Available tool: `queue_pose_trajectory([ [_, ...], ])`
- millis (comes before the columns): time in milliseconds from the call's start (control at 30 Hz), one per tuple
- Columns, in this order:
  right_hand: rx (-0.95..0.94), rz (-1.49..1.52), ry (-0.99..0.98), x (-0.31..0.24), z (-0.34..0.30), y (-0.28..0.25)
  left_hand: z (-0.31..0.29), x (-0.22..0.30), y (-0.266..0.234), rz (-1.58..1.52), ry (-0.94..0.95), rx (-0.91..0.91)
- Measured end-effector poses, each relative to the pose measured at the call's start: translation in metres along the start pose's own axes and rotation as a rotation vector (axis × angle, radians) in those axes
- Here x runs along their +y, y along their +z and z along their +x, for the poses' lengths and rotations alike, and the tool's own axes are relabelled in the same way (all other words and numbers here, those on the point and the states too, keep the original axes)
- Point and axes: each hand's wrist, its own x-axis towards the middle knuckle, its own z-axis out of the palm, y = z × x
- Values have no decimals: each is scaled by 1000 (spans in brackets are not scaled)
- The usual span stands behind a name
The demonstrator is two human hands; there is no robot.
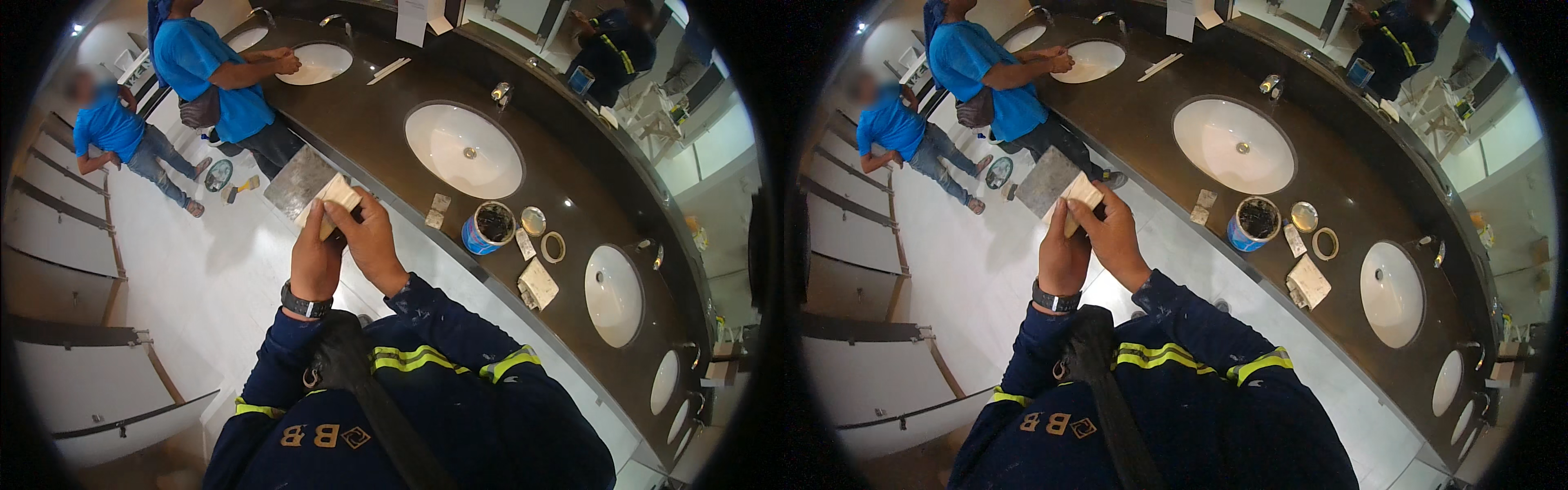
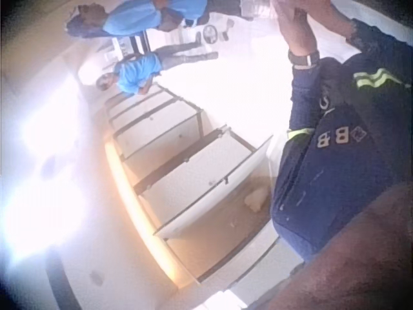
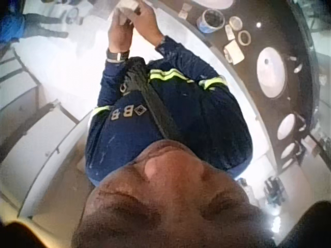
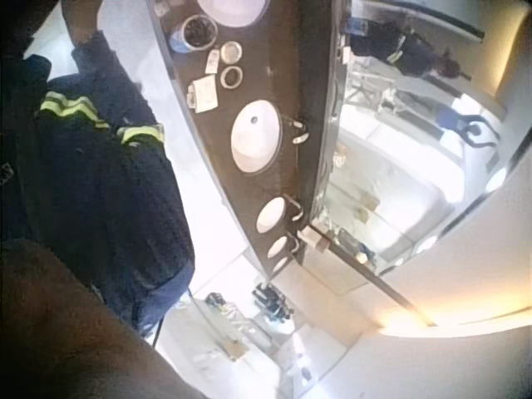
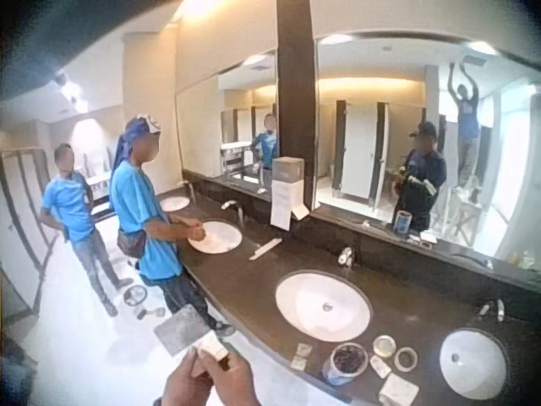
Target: The person scoops a dark adhesive from a can onto a small rectangular tile using a putty knife. They then spread the adhesive evenly across the tile's surface while standing at a bathroom vanity.
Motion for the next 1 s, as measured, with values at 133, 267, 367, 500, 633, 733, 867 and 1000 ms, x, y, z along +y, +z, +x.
queue_pose_trajectory([
  [133,62,-246,83,77,15,-39,-1,35,-66,96,194,62],
  [267,432,-1200,321,158,6,-187,-20,90,-101,330,63,51],
  [367,422,-1374,436,174,-5,-185,-41,99,-138,429,17,127],
  [500,421,-1436,311,211,-6,-203,-44,89,-176,485,6,74],
  [633,513,-1307,370,224,-6,-211,-42,103,-164,556,58,59],
  [733,437,-1126,320,226,-7,-209,-44,118,-165,491,99,67],
  [867,315,-727,200,205,-35,-156,-43,127,-149,-160,13,160],
  [1000,122,-187,263,86,-32,-37,-39,123,-130,-303,-62,55],
])
